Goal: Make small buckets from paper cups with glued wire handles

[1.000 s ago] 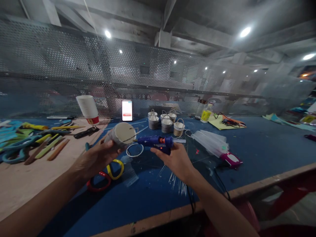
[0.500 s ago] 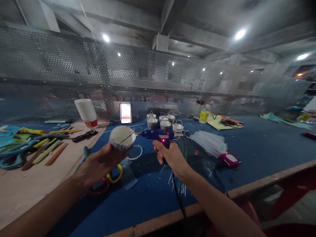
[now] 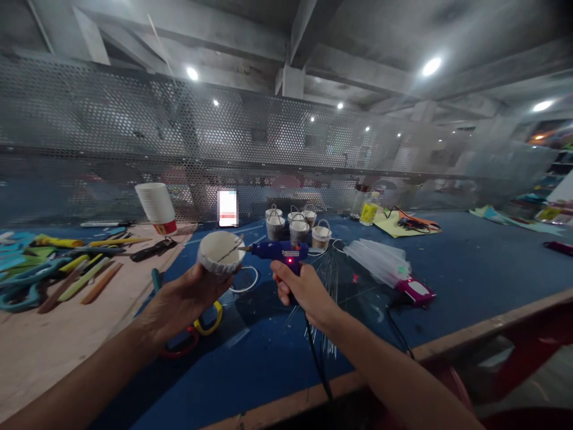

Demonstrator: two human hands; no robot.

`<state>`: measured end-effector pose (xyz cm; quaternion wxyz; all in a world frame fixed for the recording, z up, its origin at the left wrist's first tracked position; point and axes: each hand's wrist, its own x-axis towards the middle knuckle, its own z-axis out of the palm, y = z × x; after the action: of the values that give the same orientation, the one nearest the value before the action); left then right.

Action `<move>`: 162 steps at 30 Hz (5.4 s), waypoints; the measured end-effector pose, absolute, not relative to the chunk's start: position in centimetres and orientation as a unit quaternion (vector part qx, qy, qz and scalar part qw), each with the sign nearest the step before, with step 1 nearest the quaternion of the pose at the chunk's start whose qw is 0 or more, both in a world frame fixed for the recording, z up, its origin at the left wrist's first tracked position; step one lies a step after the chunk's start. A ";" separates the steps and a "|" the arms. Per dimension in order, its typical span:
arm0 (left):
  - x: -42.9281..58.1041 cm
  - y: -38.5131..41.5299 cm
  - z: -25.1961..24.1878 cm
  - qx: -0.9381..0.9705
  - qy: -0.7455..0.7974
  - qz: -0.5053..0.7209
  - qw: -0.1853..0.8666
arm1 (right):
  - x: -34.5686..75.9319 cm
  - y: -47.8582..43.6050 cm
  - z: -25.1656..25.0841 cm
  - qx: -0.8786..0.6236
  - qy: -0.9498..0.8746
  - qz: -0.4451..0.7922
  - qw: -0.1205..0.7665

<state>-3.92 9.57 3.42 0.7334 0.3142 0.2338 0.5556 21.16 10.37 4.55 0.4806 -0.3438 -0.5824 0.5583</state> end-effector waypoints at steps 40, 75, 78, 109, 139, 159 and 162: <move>-2.8 9.4 4.4 0.306 0.248 0.603 0.694 | 20.6 9.0 4.1 -0.414 -0.664 0.408 0.471; -2.3 9.7 4.5 0.295 0.267 0.629 0.668 | 20.6 8.7 3.7 -0.394 -0.700 0.338 0.490; -2.5 9.9 4.6 0.291 0.255 0.644 0.660 | 20.7 8.6 3.6 -0.396 -0.692 0.339 0.498; -2.8 10.1 4.3 0.435 0.304 0.563 0.634 | 22.1 12.8 3.8 -0.192 -0.448 0.734 0.473; -3.3 11.6 3.6 0.527 0.343 0.590 0.507 | 25.3 10.5 4.1 -0.165 -0.467 0.720 0.486; -4.1 12.7 3.0 0.602 0.403 0.560 0.402 | 32.2 10.3 2.1 -0.320 -0.491 0.598 0.547; -4.2 13.0 2.9 0.608 0.410 0.561 0.384 | 34.2 11.2 1.3 -0.342 -0.472 0.590 0.558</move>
<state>-4.20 12.95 2.88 0.3844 0.6076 0.4103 0.5610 34.19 11.23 1.34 0.5585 -0.3424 -0.4717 0.5903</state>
